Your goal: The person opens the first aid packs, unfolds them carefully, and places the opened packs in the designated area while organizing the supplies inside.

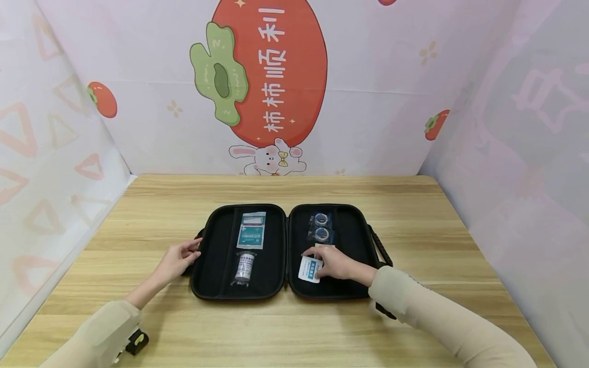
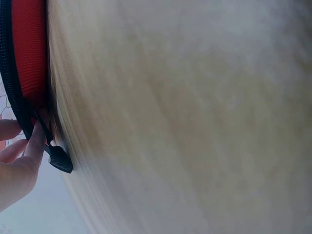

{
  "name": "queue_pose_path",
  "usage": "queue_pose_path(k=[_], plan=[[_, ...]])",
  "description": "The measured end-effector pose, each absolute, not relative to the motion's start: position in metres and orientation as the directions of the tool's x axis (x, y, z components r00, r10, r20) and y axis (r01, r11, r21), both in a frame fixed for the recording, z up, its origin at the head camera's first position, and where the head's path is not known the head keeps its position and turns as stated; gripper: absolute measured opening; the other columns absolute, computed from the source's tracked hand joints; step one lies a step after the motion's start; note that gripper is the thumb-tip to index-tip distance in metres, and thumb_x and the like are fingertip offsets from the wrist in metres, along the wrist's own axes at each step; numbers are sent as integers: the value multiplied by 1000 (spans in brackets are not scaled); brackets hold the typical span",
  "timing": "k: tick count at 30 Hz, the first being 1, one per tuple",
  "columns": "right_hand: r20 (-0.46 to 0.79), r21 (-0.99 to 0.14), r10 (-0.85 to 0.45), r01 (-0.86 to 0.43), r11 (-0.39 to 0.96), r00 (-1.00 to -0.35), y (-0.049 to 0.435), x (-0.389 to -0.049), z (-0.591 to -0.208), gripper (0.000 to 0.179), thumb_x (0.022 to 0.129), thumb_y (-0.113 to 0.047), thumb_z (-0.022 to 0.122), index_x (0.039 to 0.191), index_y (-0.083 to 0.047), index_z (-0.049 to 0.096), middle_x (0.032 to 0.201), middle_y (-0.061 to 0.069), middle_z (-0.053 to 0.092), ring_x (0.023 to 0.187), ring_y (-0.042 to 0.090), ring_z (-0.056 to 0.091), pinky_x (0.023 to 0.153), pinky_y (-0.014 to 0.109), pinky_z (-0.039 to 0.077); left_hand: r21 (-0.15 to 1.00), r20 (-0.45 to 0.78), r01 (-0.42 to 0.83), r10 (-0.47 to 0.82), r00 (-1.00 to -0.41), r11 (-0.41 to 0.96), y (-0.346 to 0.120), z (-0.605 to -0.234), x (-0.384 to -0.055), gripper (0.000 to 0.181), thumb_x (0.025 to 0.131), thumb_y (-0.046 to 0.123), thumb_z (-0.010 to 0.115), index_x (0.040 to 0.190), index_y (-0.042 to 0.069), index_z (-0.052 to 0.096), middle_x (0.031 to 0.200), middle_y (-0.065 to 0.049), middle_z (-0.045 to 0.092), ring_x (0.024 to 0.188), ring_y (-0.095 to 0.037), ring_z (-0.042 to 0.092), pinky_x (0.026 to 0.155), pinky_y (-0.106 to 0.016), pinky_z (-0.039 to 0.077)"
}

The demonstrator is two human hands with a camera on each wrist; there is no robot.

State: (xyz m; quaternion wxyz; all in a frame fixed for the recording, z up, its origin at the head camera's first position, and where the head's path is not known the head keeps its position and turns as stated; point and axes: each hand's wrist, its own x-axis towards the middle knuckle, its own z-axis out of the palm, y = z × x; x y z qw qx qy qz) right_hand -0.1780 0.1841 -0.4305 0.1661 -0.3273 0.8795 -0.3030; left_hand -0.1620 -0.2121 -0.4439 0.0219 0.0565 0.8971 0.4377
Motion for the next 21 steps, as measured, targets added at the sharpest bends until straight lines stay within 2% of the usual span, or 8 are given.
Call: queue_pose_path(k=[6,12,21], plan=[[-66,-674,-657,-452,584,-751,187,-178,-429,36,75,6,64,110,0,59,86,8,56,71,14,49,62,23,43,788,15,86,121,-993,610,-212,-443,-161,38,85,-5,51,122,-12,44,101,-26,56,86,-32,59,65,-26,48],[-46,-721,-633,-413,557,-773,193,-179,-429,25,79,8,57,103,3,63,94,12,61,70,11,50,61,21,44,789,15,85,120,-993,608,-211,-444,-161,38,85,-5,51,122,-12,45,101,-26,57,86,-32,60,65,-26,48],[-107,-806,-510,-226,547,-853,199,-178,-425,19,81,1,59,98,5,65,95,16,62,73,16,52,63,22,48,786,14,82,116,-993,612,-212,-444,-162,39,85,-5,51,123,-11,45,101,-26,57,86,-32,60,65,-26,48]])
